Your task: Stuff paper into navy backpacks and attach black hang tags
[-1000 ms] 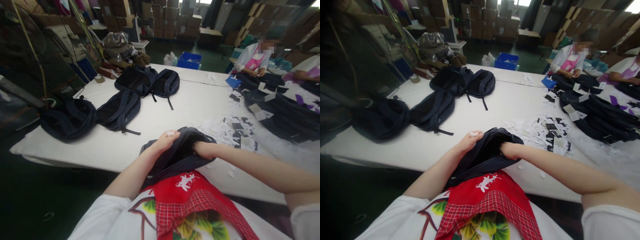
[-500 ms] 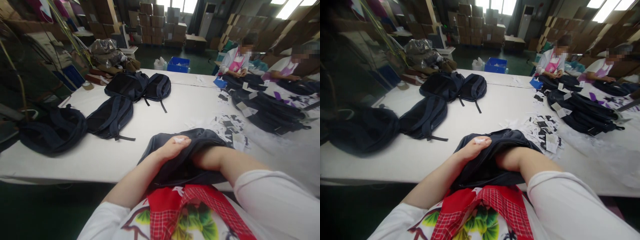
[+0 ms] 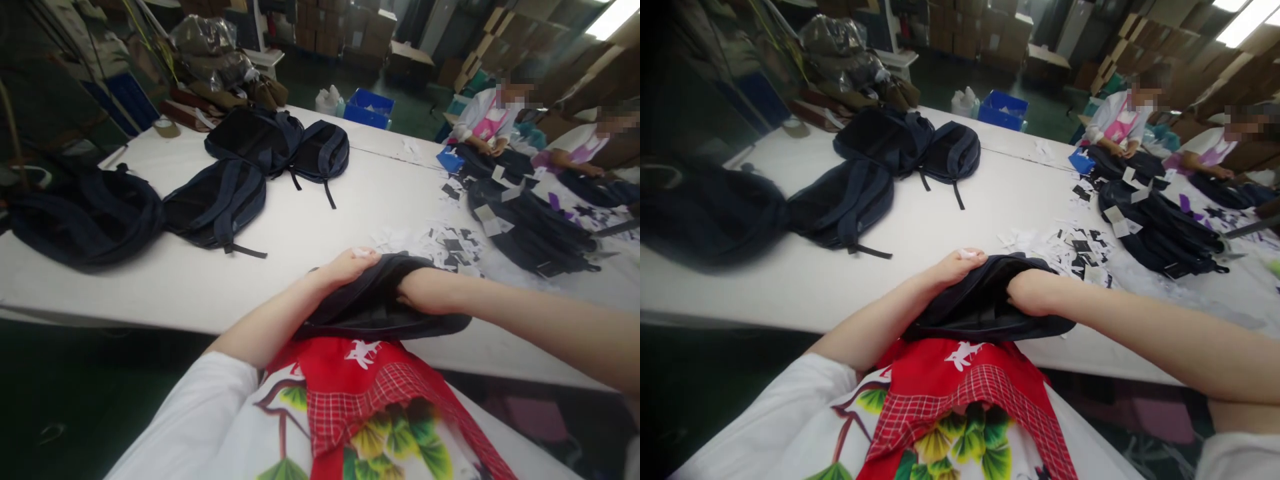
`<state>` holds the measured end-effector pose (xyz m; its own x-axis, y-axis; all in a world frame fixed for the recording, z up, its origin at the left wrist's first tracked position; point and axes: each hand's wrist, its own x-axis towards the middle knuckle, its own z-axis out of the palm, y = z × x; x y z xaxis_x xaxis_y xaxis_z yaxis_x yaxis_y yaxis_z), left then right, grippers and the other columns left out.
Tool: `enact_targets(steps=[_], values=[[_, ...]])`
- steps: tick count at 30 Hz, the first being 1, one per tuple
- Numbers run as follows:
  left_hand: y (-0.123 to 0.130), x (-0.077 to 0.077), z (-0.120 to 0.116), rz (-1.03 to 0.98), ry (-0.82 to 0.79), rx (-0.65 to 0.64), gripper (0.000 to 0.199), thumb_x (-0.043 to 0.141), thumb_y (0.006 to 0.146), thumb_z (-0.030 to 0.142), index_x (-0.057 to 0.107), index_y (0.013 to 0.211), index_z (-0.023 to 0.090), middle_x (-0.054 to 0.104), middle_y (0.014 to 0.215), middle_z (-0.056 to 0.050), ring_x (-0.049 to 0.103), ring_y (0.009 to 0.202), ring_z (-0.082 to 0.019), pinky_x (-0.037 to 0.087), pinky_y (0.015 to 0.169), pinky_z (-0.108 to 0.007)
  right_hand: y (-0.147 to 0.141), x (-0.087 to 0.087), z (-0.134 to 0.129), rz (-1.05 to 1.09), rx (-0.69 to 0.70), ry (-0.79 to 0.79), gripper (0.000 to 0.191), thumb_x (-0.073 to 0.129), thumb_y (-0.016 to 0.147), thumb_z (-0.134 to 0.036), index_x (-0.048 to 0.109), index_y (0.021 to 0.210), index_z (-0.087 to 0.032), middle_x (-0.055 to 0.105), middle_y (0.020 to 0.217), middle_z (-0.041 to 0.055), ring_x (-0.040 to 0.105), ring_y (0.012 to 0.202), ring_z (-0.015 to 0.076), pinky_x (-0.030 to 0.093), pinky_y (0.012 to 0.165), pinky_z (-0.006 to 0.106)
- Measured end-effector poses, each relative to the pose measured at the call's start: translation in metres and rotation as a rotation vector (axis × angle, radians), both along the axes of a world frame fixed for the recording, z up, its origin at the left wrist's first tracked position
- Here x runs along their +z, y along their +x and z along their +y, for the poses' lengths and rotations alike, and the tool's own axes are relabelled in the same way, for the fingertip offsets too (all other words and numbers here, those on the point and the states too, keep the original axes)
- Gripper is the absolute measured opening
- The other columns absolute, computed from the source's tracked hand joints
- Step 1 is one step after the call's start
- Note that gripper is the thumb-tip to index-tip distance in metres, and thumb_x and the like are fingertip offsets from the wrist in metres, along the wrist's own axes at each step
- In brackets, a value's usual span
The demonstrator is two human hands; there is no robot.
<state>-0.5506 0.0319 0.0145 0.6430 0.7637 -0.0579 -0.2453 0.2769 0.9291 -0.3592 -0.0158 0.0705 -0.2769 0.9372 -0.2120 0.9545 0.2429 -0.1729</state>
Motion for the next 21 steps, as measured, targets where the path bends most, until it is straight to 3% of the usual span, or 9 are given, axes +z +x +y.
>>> enact_targets(steps=[2,4,7,11,14,17,21], values=[[0.007,0.001,0.006,0.012,0.000,-0.076,0.038,0.068,0.073,0.049,0.053,0.065,0.015,0.044,0.057,0.007,0.037,0.054,-0.007,0.030,0.057,-0.025,-0.018,0.022,-0.005,-0.036,0.233,-0.122,0.025,0.060,0.084,-0.035,0.069,0.067,-0.019,0.071,0.071,0.0083,0.066,0.072,0.0206,0.049,0.076,0.031],[0.015,0.002,0.014,0.024,-0.015,-0.149,0.033,0.068,0.074,0.045,0.057,0.068,0.014,0.049,0.059,0.006,0.041,0.056,-0.008,0.034,0.060,-0.025,-0.045,0.035,-0.012,-0.049,0.413,-0.143,0.024,0.053,0.090,-0.032,0.070,0.078,-0.020,0.073,0.081,0.0080,0.067,0.079,0.0222,0.048,0.080,0.033],[0.027,-0.001,0.023,0.030,-0.071,-0.184,0.031,0.071,0.072,0.042,0.060,0.069,0.014,0.055,0.062,0.004,0.046,0.058,-0.009,0.038,0.063,-0.025,-0.092,0.029,-0.023,-0.040,0.527,-0.101,0.024,0.048,0.093,-0.029,0.070,0.089,-0.020,0.074,0.091,0.0084,0.068,0.086,0.0245,0.050,0.078,0.034],[0.042,-0.011,0.028,0.030,-0.182,-0.157,0.032,0.077,0.066,0.040,0.064,0.073,0.012,0.063,0.067,0.000,0.054,0.063,-0.012,0.043,0.067,-0.027,-0.140,-0.012,-0.023,-0.106,0.437,-0.173,0.026,0.047,0.092,-0.019,0.071,0.088,-0.011,0.074,0.090,0.0147,0.069,0.082,0.0267,0.052,0.077,0.037],[0.048,-0.021,0.025,0.113,-0.239,-0.147,0.036,0.080,0.063,0.042,0.067,0.077,0.011,0.067,0.072,-0.003,0.058,0.065,-0.014,0.045,0.068,-0.028,-0.152,-0.036,-0.016,-0.115,0.387,-0.254,0.021,0.053,0.088,-0.016,0.073,0.083,-0.014,0.076,0.089,0.0107,0.069,0.079,0.0239,0.053,0.077,0.034],[0.051,-0.029,0.022,0.142,-0.258,-0.127,0.038,0.080,0.061,0.044,0.066,0.076,0.012,0.066,0.070,-0.003,0.058,0.063,-0.014,0.045,0.066,-0.028,-0.150,-0.042,-0.014,-0.093,0.388,-0.292,0.017,0.059,0.082,-0.024,0.074,0.081,-0.015,0.076,0.084,0.0098,0.070,0.076,0.0249,0.055,0.072,0.034],[0.053,-0.036,0.016,0.090,-0.275,-0.123,0.036,0.079,0.062,0.044,0.065,0.076,0.013,0.066,0.069,-0.002,0.057,0.064,-0.014,0.044,0.065,-0.027,-0.145,-0.032,-0.020,-0.075,0.370,-0.406,0.027,0.058,0.080,-0.031,0.074,0.087,-0.011,0.075,0.085,0.0161,0.071,0.077,0.0296,0.055,0.064,0.037]])
